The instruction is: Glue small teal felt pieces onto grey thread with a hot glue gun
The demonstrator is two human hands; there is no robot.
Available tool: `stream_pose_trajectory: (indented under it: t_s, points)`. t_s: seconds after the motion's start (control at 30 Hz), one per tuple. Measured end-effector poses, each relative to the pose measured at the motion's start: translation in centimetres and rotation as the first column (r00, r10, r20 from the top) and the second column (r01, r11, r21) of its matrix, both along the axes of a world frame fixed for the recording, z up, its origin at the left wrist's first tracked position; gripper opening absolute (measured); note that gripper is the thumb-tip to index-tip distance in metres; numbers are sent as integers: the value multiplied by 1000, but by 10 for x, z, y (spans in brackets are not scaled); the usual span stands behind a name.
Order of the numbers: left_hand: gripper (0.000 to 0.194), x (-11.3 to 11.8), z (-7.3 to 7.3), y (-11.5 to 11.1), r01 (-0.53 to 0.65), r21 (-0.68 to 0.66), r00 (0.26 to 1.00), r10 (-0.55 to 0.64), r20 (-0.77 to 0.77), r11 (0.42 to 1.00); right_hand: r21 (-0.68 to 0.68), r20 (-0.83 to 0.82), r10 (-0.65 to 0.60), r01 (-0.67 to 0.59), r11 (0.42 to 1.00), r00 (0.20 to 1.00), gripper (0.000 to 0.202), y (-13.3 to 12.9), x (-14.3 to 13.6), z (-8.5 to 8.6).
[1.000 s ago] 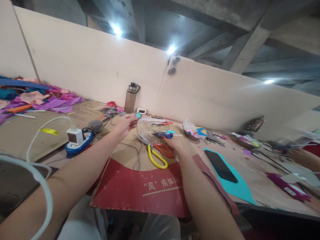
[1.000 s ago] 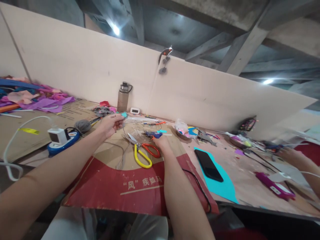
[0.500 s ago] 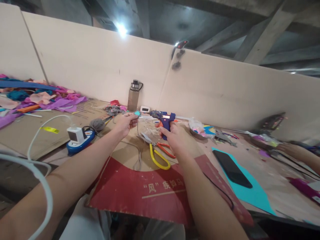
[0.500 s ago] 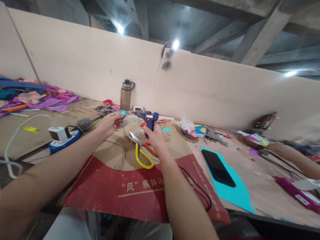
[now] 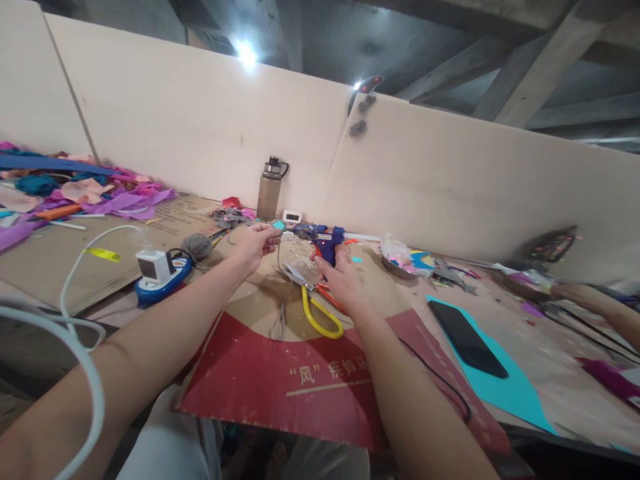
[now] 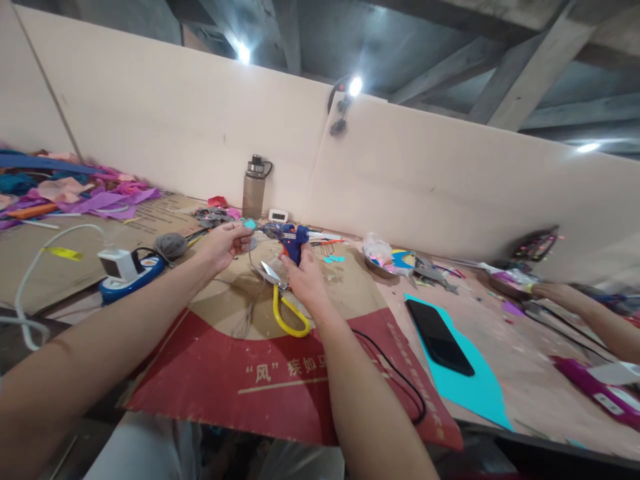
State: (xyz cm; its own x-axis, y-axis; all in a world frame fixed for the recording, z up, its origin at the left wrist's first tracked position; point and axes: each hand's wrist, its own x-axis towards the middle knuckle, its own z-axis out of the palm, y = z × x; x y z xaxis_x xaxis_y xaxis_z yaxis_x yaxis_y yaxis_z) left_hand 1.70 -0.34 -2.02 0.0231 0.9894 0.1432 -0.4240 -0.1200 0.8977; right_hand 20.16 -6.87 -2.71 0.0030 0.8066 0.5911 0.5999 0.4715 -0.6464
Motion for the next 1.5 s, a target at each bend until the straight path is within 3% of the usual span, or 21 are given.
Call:
stream_pose_trajectory:
  t_s: [0.27, 0.7, 0.9, 1.17, 1.33, 1.5]
  points:
    - [34, 2, -1, -1, -20, 27, 999, 21, -44, 999, -74, -41, 14, -17, 997, 999, 20, 2, 1, 0]
    - [34, 3, 0, -2, -32, 19, 999, 32, -36, 999, -72, -86, 62, -69, 995, 994, 19, 5, 0, -1]
    - [32, 2, -2, 0, -40, 40, 997, 42, -61, 998, -76, 45, 7, -3, 997, 999, 28, 1, -1, 2]
    - [27, 1, -7, 4, -134, 174, 969, 166, -184, 976, -27, 280, -19, 28, 999, 960, 34, -6, -4, 6]
    - [25, 1, -8, 4, -178, 216, 956, 220, -193, 960, -22, 290, -12, 19, 1000, 957, 25, -11, -6, 9]
    - [26, -1, -4, 4, -147, 158, 980, 166, -109, 976, -49, 214, 33, -23, 999, 976, 28, -10, -5, 5]
